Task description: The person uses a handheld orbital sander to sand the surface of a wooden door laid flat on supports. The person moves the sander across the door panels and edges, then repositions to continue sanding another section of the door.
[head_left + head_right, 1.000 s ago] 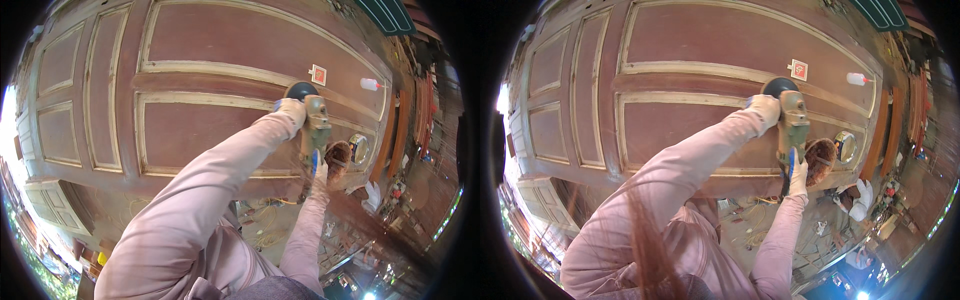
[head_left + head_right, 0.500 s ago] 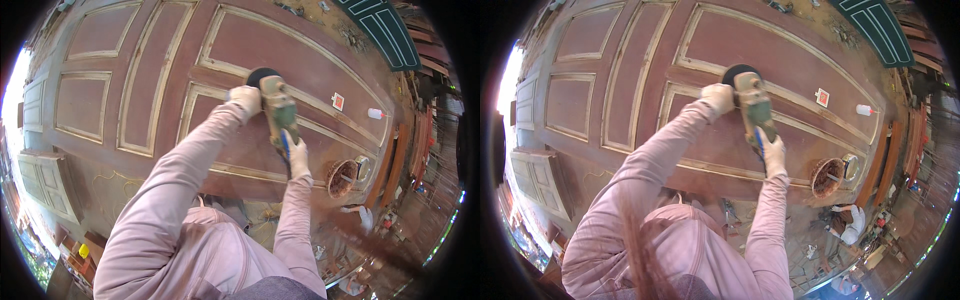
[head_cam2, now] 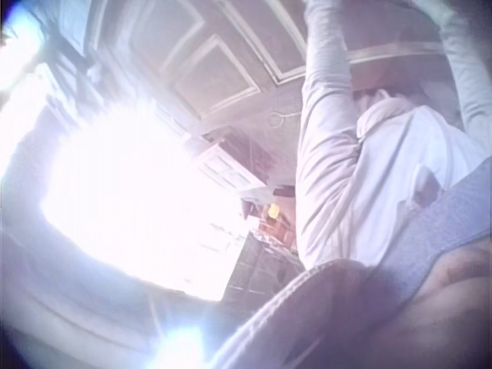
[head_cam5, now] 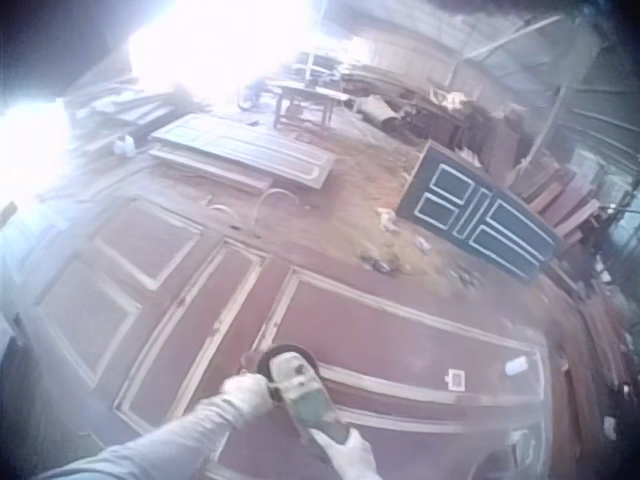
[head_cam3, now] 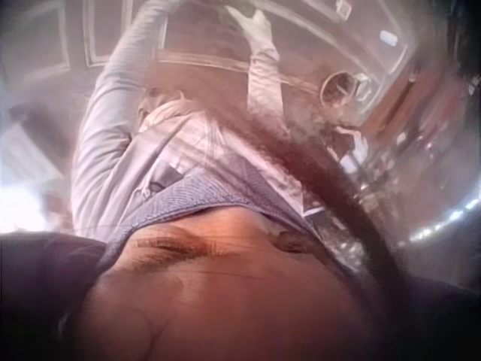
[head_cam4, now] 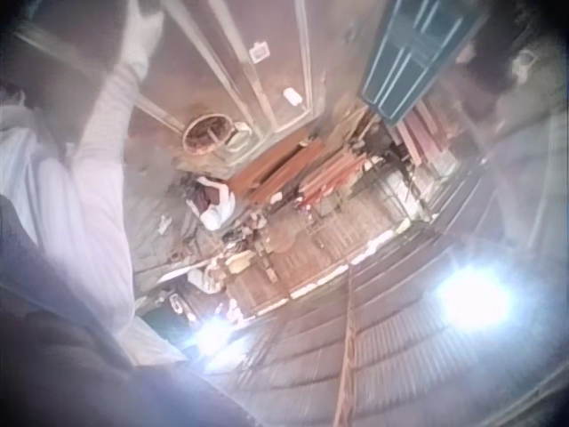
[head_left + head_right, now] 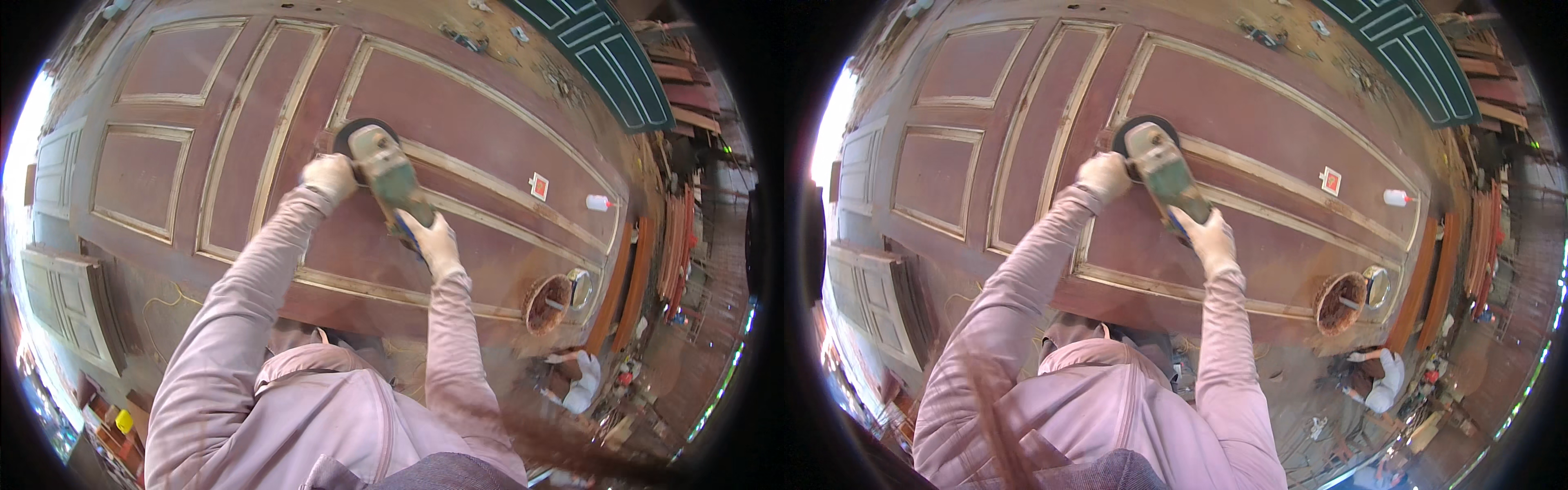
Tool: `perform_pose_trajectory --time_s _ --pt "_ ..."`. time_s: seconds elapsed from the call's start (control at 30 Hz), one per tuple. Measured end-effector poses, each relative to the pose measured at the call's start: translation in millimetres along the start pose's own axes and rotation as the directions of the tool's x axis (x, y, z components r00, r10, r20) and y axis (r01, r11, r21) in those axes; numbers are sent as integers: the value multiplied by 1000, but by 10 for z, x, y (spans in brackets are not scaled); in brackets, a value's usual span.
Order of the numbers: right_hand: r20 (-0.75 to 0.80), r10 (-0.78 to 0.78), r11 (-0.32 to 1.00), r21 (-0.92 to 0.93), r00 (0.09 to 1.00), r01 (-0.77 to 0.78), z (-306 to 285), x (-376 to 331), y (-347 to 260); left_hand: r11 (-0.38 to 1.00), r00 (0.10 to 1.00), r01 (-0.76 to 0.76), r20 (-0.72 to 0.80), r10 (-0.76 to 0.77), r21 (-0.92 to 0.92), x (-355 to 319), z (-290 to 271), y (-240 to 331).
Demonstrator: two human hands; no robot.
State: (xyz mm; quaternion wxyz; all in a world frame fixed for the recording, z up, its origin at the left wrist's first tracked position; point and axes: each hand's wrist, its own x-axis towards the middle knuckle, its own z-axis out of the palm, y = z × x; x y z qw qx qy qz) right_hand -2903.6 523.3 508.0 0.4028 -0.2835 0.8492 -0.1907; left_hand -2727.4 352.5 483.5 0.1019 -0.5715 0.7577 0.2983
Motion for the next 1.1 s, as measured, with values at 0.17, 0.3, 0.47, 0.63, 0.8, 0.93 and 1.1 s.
perform_pose_trajectory --time_s 0.17,0.3,0.47,0.63,0.8,0.93,1.1 --pt "-145 96 972 226 985 -61 -659 28 1190 977 962 -213 174 209 3 -59 463 1224" --pt "-94 195 898 418 976 -139 -1029 28 1628 949 933 -315 173 316 -34 36 871 1840" --pt "-74 177 913 384 981 -136 -1093 39 1687 914 896 -405 204 395 8 -2 885 1877" --pt "44 81 949 302 996 -90 -697 188 1085 939 942 -335 -67 330 -84 -49 835 913" --pt "86 -118 993 41 989 115 -228 345 268 982 976 -114 -204 82 -149 -172 472 -1" --pt "224 -191 968 -120 956 222 95 314 -362 974 972 84 -197 -126 -210 -481 288 -592" --pt "381 -149 928 -265 912 262 342 389 -752 957 967 193 -122 -223 -214 -584 207 -1011"
